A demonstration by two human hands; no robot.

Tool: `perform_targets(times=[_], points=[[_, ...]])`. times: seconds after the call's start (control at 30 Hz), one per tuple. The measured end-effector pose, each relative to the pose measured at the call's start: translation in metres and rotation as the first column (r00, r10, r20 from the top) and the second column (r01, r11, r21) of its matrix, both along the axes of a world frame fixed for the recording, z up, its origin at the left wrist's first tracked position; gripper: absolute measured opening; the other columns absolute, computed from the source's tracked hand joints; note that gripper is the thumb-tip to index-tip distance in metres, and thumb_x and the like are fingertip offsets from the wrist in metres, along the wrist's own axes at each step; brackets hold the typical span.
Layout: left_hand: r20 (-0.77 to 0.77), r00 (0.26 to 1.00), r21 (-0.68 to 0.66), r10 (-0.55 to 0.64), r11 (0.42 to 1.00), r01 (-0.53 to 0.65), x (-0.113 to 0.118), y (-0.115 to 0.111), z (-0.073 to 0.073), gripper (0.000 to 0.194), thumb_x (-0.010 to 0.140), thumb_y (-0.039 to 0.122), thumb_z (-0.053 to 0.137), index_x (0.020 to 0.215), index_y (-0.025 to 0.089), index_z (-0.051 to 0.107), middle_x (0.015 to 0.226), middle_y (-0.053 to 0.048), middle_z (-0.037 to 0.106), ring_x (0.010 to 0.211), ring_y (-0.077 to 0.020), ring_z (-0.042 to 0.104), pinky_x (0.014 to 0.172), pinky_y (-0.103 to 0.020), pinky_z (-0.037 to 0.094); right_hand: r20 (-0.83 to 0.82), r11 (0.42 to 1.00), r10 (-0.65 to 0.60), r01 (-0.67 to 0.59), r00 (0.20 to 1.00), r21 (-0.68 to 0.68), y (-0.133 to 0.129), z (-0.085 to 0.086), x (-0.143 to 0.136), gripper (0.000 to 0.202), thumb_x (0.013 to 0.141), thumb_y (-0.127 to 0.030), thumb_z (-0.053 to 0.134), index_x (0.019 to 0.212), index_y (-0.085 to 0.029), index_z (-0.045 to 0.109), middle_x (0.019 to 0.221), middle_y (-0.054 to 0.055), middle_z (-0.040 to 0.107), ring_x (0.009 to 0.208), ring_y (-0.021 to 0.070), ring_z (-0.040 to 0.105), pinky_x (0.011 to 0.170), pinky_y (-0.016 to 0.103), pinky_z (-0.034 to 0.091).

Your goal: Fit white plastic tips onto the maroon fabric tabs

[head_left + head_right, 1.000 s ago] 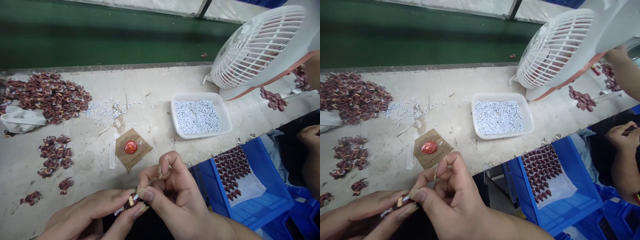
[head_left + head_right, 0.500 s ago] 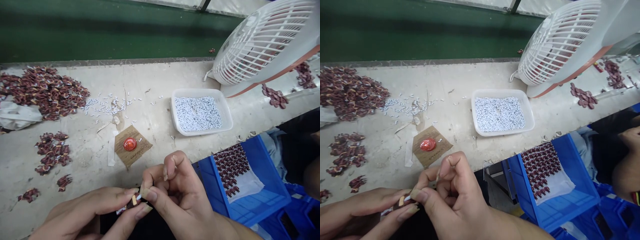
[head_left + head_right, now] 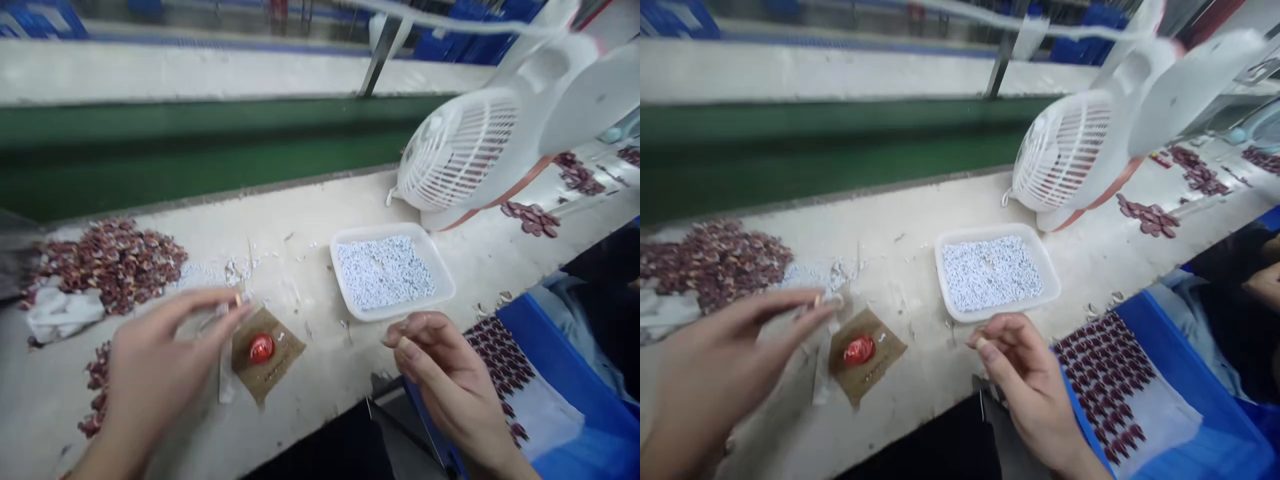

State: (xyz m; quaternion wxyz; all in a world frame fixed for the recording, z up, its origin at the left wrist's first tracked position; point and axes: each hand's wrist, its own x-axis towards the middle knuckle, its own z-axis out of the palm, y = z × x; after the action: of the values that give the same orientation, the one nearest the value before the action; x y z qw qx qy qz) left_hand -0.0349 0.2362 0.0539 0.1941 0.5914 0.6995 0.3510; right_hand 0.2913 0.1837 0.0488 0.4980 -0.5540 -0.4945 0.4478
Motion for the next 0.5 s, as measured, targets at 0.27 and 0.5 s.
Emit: perform_targets(times=[0.27,0.5], points=[[-0.178,0.979,-0.151,0.097,0.981,-0.124,-0.060,0.257,-0.003,0.035,0.103,0.043,0.082,0.128,0.018,0.076,0.138,-0.011,0.077,0.127,-0.0317,0.075,0.112,-0.059,0.062,0.843,0.990,0.125,-0.117,0.523,-0.074,0.074,-0.010,0.063,0.035,0.107,-0.050,0.060,0.119,-0.026,0.083,0.066,0.002,0.071,0.056,0.0262,0.069,0.058,0.038,0.056],[-0.167,0.971,0.071,0.170,0.985,-0.160,-0.087,0.141,0.016,0.038,0.110,0.049,0.071,0.135,0.020,0.074,0.141,-0.011,0.077,0.128,-0.0301,0.074,0.114,-0.057,0.060,0.884,0.950,0.254,-0.272,0.393,-0.152,0.134,-0.027,0.075,0.036,0.098,-0.045,0.067,0.126,-0.026,0.081,0.098,0.012,0.091,0.064,0.0334,0.080,0.057,0.040,0.053]])
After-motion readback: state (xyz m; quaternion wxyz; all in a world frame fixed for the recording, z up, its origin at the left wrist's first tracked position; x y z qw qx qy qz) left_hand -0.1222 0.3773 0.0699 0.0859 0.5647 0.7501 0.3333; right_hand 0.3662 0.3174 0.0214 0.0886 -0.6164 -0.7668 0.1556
